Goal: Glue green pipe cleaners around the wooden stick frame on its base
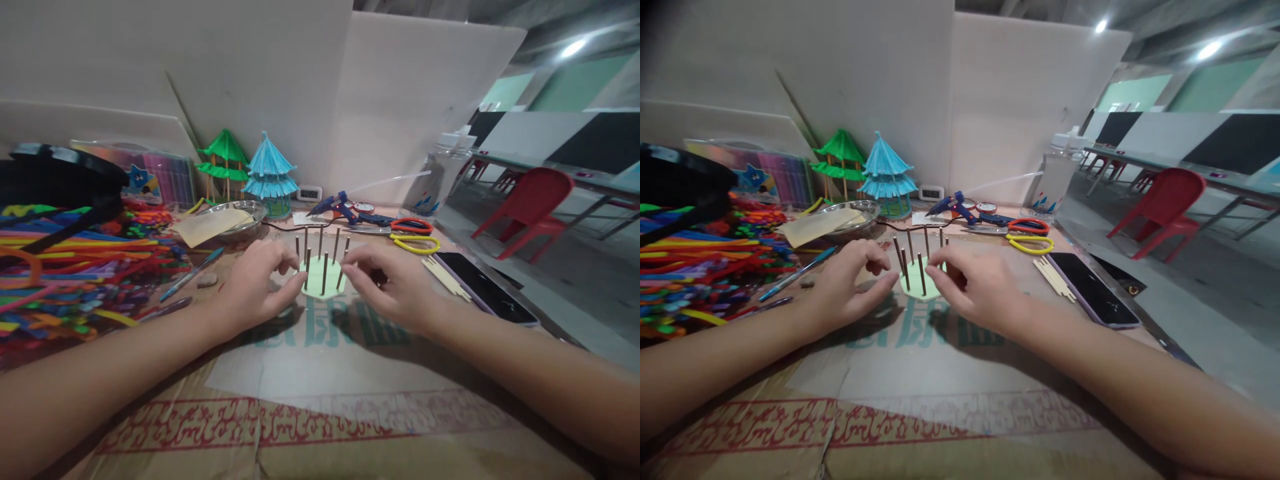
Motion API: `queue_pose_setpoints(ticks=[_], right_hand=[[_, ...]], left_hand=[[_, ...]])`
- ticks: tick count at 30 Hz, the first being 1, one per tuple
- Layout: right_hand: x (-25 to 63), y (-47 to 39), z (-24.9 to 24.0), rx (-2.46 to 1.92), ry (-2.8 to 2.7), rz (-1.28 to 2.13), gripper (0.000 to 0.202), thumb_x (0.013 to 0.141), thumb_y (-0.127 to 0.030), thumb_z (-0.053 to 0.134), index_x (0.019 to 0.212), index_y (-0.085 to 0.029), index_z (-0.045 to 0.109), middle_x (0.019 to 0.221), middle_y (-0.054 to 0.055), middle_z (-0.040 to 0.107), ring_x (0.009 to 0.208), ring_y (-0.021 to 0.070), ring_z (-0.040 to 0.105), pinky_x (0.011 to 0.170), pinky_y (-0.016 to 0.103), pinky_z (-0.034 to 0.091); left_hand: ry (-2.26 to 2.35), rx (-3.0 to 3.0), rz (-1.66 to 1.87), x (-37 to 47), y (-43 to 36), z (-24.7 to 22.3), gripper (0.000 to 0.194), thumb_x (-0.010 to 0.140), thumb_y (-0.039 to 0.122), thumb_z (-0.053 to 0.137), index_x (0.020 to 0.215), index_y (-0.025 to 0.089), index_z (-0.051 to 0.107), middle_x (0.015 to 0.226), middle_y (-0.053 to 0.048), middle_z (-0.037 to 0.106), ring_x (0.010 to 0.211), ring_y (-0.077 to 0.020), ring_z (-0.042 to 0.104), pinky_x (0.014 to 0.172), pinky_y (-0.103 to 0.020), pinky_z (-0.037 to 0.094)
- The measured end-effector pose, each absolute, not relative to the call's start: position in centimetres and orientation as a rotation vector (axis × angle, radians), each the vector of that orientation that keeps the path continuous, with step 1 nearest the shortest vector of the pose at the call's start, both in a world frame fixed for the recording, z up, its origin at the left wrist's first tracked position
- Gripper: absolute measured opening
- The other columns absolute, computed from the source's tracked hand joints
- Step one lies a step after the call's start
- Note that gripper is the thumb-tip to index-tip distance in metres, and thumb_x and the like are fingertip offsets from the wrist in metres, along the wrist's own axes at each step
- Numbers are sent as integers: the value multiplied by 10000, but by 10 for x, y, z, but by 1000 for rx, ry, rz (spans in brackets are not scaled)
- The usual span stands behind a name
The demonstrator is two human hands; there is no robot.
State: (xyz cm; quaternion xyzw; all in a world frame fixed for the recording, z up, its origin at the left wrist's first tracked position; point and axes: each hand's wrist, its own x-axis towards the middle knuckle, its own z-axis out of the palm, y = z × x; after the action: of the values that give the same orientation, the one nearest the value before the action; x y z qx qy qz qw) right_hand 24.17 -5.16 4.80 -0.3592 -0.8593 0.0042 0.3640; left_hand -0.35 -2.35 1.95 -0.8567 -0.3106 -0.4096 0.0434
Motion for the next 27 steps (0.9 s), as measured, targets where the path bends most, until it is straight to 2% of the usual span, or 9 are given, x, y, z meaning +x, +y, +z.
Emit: queue_pose_setpoints(ticks=[1, 3, 6, 8, 9, 13, 18, 22, 27], right_hand=[[242, -53, 44, -947, -2226, 46, 251, 969, -354, 511, 889, -192, 686, 634, -3, 630, 527, 105, 493, 551, 239, 369], [243, -53, 34, -1024, -2279, 133, 277, 964, -378, 522, 850, -196, 695, 649, 8, 654, 536, 108, 516, 559, 240, 380], [243, -51, 24, -1173, -2277, 226, 273, 955, -382, 540, 977, -191, 735, 710, 24, 705, 553, 113, 547, 578, 244, 397], [241, -49, 21, -1259, -2244, 247, 284, 949, -367, 550, 1062, -195, 745, 748, 32, 732, 565, 119, 560, 587, 248, 404], [240, -48, 21, -1283, -2231, 252, 290, 948, -358, 549, 1086, -198, 748, 765, 35, 743, 565, 120, 562, 586, 251, 404], [238, -46, 20, -1289, -2218, 257, 304, 951, -346, 542, 1111, -206, 759, 861, 47, 777, 568, 122, 568, 581, 256, 408], [236, -47, 19, -1315, -2204, 264, 294, 932, -378, 586, 1062, -194, 774, 765, 41, 761, 546, 121, 561, 569, 254, 400], [232, -47, 19, -1326, -2213, 262, 256, 933, -370, 593, 1009, -204, 772, 773, 39, 761, 604, 131, 608, 603, 253, 414], [231, -47, 18, -1340, -2243, 289, 232, 950, -336, 558, 932, -192, 739, 794, 43, 755, 677, 158, 644, 634, 265, 428]], left_hand=[[-1038, -2629, -1250, -4, -23, 18, 117, 895, 274, 581, 918, 199, 494, 783, 13, 519, 722, -152, 510, 684, -316, 417], [-1226, -2626, -1298, -6, -18, 14, 258, 868, 321, 611, 1057, 182, 505, 857, -8, 543, 769, -162, 536, 716, -325, 452], [-1407, -2679, -1412, -8, -6, 6, 563, 881, 349, 585, 1378, 180, 380, 1186, -100, 567, 1023, -214, 568, 920, -415, 482], [-1439, -2816, -1501, -8, 3, 0, 633, 903, 333, 538, 1470, 199, 290, 1374, -137, 502, 1197, -242, 532, 1021, -460, 451], [-1438, -2910, -1536, -7, 6, -2, 650, 903, 317, 527, 1487, 199, 268, 1401, -145, 494, 1237, -247, 523, 1038, -465, 448], [-1447, -3138, -1502, -3, 8, -5, 728, 842, 251, 578, 1496, 179, 267, 1240, -131, 593, 1143, -230, 593, 1009, -445, 473], [-1434, -3144, -1245, 0, 0, -3, 713, 828, 258, 595, 1468, 155, 298, 1050, -79, 607, 952, -205, 612, 908, -414, 501], [-1379, -3203, -1176, 1, -2, -1, 611, 840, 257, 594, 1396, 153, 362, 941, -41, 602, 848, -183, 603, 806, -356, 516], [-1370, -3205, -1112, 1, -3, 1, 376, 838, 277, 608, 1182, 165, 505, 914, -32, 590, 802, -169, 592, 749, -322, 505]])
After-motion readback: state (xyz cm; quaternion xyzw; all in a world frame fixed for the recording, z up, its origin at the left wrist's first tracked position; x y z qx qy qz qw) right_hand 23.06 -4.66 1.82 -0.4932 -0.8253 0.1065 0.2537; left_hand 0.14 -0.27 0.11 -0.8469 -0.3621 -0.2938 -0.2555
